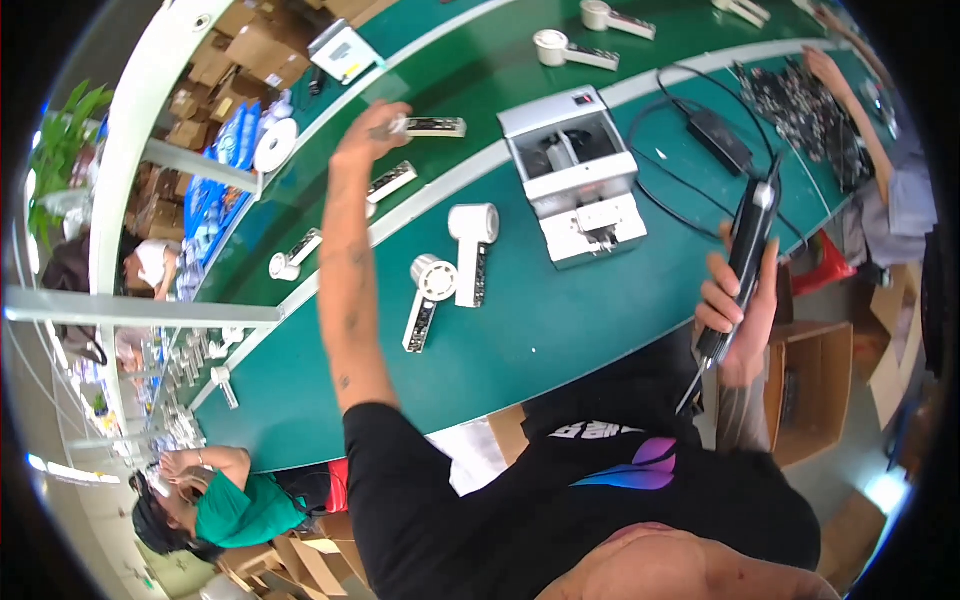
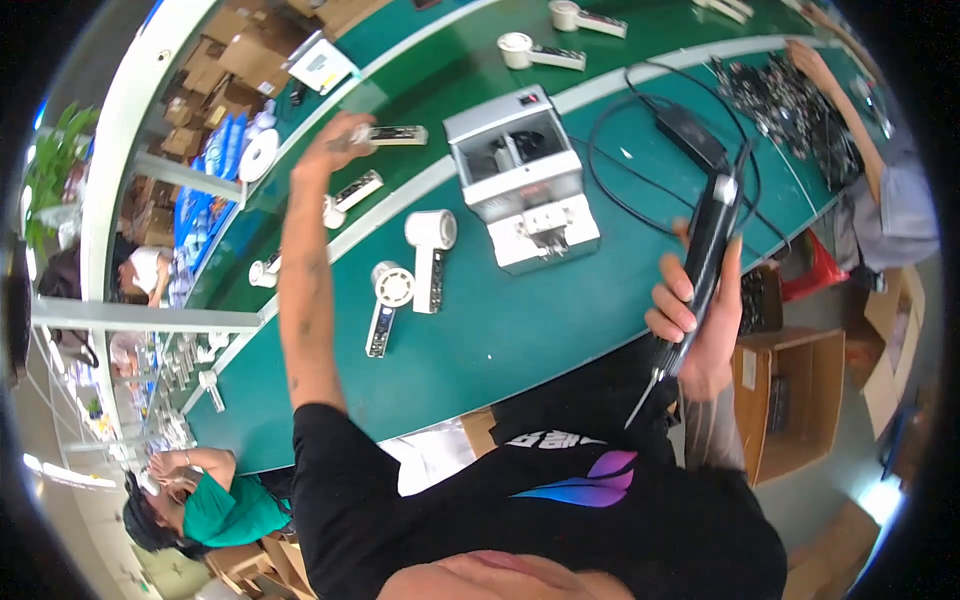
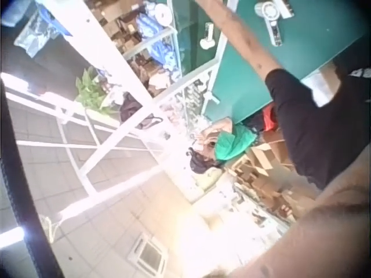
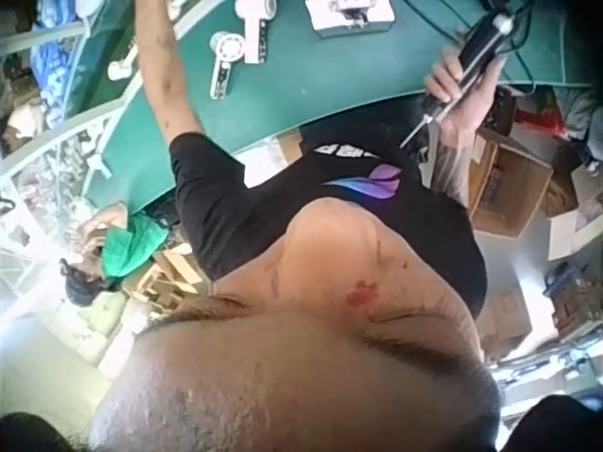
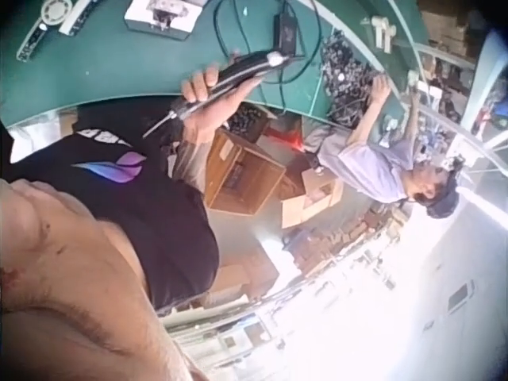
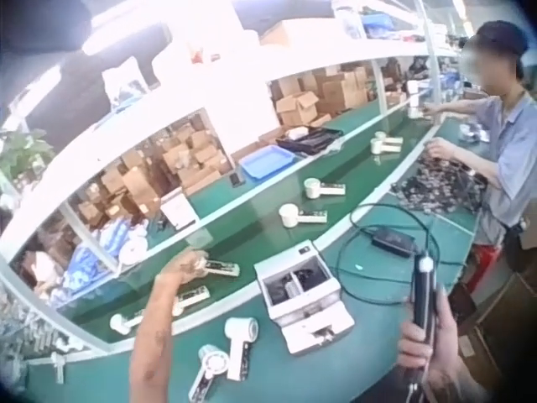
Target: The person assembles portable fan components by positioning circuit boards onto plastic fan housings and fastening them together using an electric screwdriver.
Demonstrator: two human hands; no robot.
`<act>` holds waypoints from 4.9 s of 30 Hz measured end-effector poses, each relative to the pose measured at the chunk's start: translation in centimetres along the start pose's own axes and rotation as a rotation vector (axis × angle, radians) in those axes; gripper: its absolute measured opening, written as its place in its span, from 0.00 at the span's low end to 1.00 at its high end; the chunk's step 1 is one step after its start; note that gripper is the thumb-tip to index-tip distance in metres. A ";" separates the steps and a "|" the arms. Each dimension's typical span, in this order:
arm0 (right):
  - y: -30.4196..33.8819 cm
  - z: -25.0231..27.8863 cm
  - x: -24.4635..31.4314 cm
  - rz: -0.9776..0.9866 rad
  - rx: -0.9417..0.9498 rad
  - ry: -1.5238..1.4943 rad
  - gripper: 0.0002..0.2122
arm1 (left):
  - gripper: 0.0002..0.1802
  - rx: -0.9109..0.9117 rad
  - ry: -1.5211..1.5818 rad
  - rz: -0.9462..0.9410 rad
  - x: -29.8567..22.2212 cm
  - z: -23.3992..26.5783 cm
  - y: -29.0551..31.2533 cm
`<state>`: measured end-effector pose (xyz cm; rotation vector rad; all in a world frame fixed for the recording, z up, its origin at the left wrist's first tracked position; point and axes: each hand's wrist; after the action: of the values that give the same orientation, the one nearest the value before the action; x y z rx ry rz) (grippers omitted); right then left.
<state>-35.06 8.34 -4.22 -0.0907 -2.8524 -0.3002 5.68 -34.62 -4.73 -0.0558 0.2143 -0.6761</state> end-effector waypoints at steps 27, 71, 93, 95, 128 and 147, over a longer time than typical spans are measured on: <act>-12.3 -8.3 -2.5 1.011 0.341 0.783 0.47 | 0.26 -0.004 -0.028 -0.061 -30.6 -2.4 21.9; -7.9 -3.3 -8.0 0.757 0.320 1.036 0.39 | 0.12 -0.247 0.335 -0.077 -31.2 -6.5 21.0; -8.4 -1.1 -8.8 0.690 0.514 0.883 0.27 | 0.12 -0.287 0.303 -0.124 -30.8 -7.4 21.2; -8.5 -0.9 -8.8 0.715 0.513 0.861 0.28 | 0.12 -0.286 0.305 -0.125 -30.8 -7.4 21.1; -6.7 -4.8 -8.1 0.732 0.329 1.092 0.44 | 0.12 -0.399 0.304 -0.111 -31.1 -8.0 20.9; -5.4 -1.0 -8.5 0.562 0.326 0.953 0.44 | 0.13 -0.379 0.311 -0.120 -30.6 -8.4 21.0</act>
<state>-27.10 2.59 -6.68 -0.5133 -1.7974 0.2019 -6.44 1.05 -9.99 -0.3299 0.6414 -0.7553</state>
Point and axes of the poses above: each hand's wrist, its own y-axis away from the middle knuckle, its own z-axis out of the back of the hand, x = y × z, and after that the axes turned 6 degrees about -x, right-handed
